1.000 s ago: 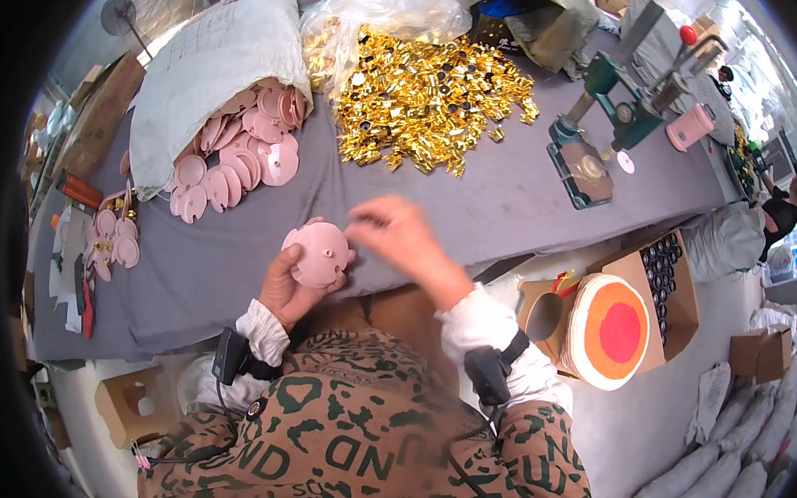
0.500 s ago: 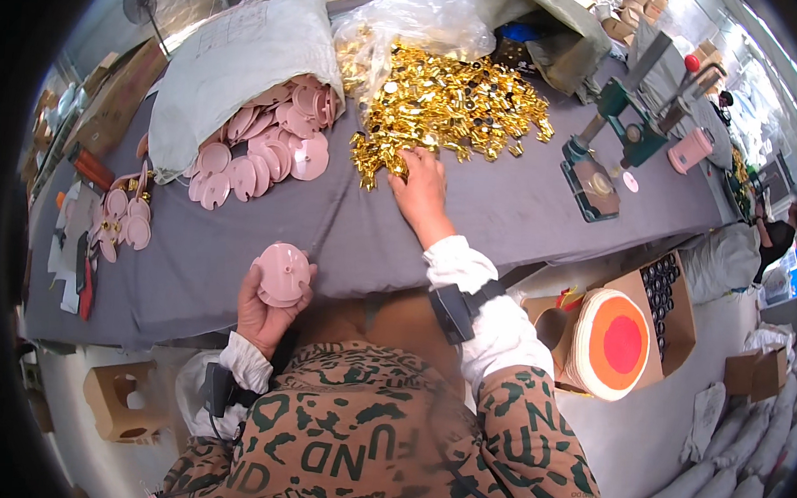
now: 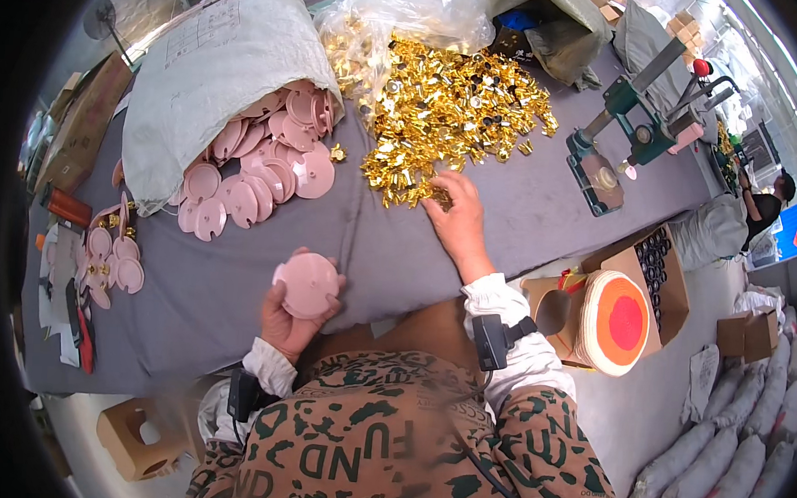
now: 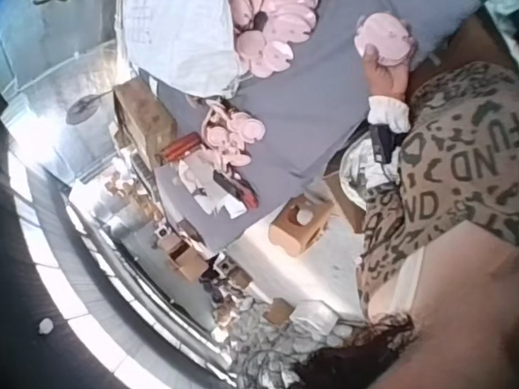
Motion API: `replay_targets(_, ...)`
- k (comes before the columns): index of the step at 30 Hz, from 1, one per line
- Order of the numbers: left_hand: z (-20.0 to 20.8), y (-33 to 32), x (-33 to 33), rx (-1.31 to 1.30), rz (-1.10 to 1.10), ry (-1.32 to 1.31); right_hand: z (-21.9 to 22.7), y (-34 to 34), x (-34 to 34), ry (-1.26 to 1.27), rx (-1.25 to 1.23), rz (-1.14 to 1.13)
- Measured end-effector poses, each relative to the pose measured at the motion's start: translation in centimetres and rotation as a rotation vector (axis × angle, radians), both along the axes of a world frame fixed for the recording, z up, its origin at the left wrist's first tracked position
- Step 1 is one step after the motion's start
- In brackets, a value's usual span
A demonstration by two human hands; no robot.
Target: Manually assembling small gold-colored plastic decorative components onto pink circular plastic bases.
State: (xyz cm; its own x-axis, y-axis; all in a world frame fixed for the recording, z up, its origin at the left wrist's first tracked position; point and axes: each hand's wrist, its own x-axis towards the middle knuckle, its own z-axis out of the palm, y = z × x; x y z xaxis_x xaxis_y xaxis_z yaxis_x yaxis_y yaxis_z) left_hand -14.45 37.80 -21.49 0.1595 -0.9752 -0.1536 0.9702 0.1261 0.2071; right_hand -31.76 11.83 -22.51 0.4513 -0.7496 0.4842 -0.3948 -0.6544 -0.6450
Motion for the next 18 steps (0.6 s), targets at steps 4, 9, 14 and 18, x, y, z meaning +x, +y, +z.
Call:
replay_targets(4, 0.2, 0.2, 0.1, -0.006, -0.069, -0.051, 1.1, 0.7, 0.9, 0.017, -0.114, 0.011)
replay_targets(9, -0.1, -0.3, -0.1, -0.056, -0.104, -0.044, 0.8, 0.3, 0.2, 0.216, -0.328, 0.089)
replay_targets(14, -0.1, 0.3, -0.5, -0.044, 0.082, -0.141, -0.6, -0.2, 0.7, 0.108, -0.398, 0.166)
replay_targets(18, -2.2, 0.6, 0.4, -0.004, 0.192, 0.076, 1.7, 1.8, 0.2, 0.029, -0.492, 0.180)
